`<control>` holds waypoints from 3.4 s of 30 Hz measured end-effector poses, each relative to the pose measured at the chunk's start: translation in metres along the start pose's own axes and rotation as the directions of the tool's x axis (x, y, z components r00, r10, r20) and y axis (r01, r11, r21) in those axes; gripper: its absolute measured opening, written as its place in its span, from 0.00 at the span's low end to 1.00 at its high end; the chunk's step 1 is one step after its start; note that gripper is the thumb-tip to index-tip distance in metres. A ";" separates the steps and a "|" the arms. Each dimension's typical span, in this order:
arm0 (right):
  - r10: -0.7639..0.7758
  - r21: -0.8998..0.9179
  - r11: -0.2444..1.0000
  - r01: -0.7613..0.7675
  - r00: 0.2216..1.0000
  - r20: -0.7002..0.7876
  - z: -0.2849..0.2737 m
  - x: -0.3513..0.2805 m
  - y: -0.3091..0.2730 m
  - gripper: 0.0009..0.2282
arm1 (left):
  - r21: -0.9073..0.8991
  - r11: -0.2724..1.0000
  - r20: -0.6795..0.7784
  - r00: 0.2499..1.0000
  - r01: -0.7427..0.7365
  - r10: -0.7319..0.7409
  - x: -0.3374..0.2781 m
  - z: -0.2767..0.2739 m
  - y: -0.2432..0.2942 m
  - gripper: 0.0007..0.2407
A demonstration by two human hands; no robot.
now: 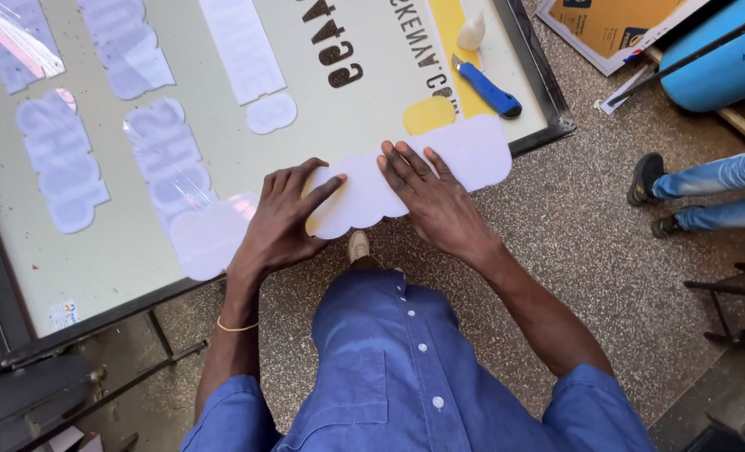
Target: The person is applying glue to the back of vinyl letters and carefully placing them onto a large sign board, occasionally using a utility knife for adjustments.
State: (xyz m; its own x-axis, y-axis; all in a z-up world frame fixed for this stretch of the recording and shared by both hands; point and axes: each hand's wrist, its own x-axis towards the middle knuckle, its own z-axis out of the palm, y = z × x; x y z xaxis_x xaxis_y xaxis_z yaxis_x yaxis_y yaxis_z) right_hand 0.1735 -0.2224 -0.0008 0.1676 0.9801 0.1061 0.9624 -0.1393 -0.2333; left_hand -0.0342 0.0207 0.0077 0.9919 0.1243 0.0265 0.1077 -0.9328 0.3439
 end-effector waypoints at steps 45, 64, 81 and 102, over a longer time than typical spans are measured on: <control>-0.119 0.273 0.960 0.066 0.977 0.180 0.113 0.172 0.147 0.33 | -0.532 0.744 -0.388 0.664 0.406 -0.639 0.083 0.029 -0.037 0.40; -0.386 0.944 0.254 -0.211 0.873 0.299 0.043 0.143 0.118 0.20 | -0.839 0.487 -0.385 0.367 0.244 -0.847 0.115 0.018 0.007 0.43; 0.362 0.151 0.928 -0.342 0.923 -0.134 0.052 0.066 0.240 0.14 | -0.920 0.368 -0.206 0.634 0.133 -0.745 0.114 0.025 -0.108 0.41; 0.566 0.989 -0.065 -0.132 0.812 0.146 0.079 0.152 0.195 0.18 | -0.997 0.069 -0.014 0.854 0.026 -0.520 0.129 0.030 -0.127 0.49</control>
State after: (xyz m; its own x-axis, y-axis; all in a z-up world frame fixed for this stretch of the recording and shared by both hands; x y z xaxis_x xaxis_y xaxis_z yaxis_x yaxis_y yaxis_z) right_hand 0.3698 -0.0897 -0.1065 0.6491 0.7375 -0.1867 -0.2967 0.0194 -0.9548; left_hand 0.0821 0.1455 -0.0608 0.7899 0.5962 -0.1435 -0.0341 0.2763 0.9605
